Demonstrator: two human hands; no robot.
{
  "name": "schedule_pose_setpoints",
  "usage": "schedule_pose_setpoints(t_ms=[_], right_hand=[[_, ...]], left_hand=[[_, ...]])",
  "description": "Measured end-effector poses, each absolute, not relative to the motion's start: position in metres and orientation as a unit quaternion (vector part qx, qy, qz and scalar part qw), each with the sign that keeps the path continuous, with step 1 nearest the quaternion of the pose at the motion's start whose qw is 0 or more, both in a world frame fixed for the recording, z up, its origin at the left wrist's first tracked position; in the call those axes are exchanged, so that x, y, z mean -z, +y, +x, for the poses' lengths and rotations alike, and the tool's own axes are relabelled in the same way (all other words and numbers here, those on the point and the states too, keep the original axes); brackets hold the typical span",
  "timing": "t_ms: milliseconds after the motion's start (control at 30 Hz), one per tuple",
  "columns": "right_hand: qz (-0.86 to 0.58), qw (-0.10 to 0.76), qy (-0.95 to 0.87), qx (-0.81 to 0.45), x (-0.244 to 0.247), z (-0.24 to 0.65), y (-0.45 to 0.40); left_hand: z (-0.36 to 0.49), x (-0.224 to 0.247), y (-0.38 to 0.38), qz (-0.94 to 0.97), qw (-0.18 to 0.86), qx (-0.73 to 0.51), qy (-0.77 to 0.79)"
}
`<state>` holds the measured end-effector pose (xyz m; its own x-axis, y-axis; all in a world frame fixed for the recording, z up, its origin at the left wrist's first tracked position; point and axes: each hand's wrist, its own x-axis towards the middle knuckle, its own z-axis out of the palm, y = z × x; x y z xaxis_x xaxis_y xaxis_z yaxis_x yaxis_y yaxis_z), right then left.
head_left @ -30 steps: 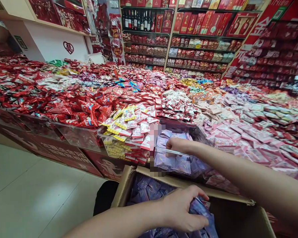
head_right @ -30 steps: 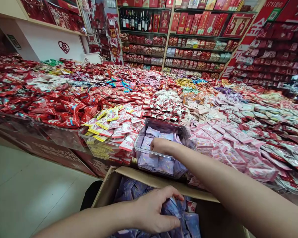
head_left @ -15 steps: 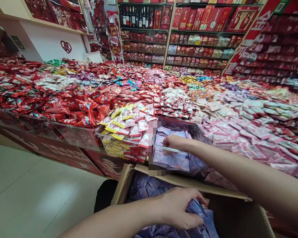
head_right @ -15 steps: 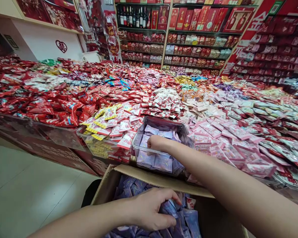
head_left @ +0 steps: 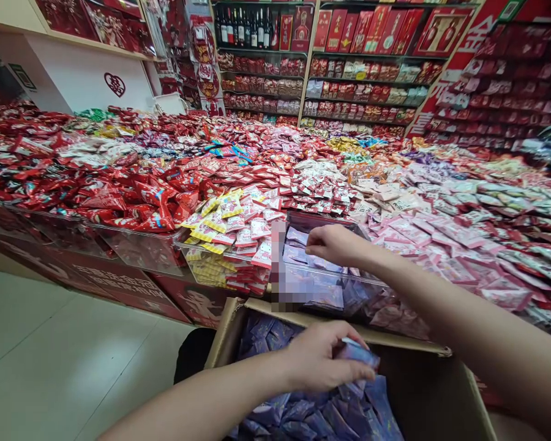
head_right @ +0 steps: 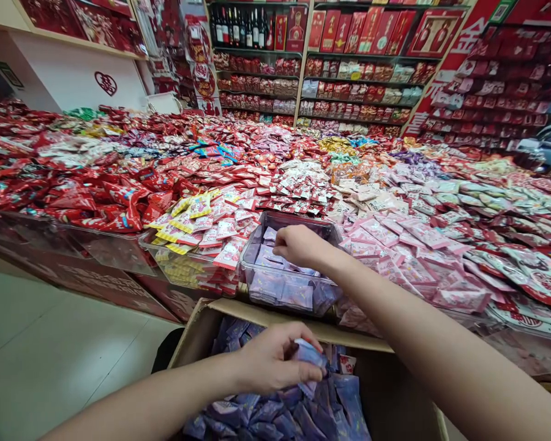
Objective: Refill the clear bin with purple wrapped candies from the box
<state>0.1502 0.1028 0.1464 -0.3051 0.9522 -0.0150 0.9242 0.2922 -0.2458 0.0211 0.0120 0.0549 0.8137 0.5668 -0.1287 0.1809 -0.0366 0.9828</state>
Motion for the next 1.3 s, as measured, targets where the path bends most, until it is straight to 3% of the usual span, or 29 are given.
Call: schedule_pose_setpoints(t_ms=[67,167,333,567,767,933,1167,1300], right_hand=[[-0.570,0.159,-0.797,-0.118,-0.157,0.155,0.069],[-0.588,0.228,-0.752,-0.194,-0.151,0.159,0.011],[-0.620,0.335,-0.642,-0.302,-0.099,0.162,-0.042],[-0.578,0.568,-0.370,-0.455,-0.052,0.165,-0.057],[-0.581,0.592,-0.357,-0.430,-0.047,0.165,-0.064],[-0.486,0.664,-0.163,-0.544,-0.048,0.154,-0.069],[-0.480,0.640,-0.147,-0.581,-0.046,0.156,-0.078],[-0.564,0.603,-0.191,-0.531,-0.053,0.163,-0.081]], left_hand=[[0.021,-0.057,0.016,0.634,0.696,-0.202,0.270],[0.020,-0.060,0.021,0.578,0.737,-0.256,0.240],[0.020,-0.063,0.020,0.562,0.775,-0.214,0.192],[0.022,-0.060,0.018,0.589,0.757,-0.187,0.213],[0.022,-0.057,0.017,0.661,0.698,-0.170,0.219],[0.025,-0.062,0.010,0.624,0.739,-0.177,0.182],[0.020,-0.058,0.013,0.627,0.737,-0.166,0.191],[0.017,-0.060,0.016,0.638,0.725,-0.185,0.182]])
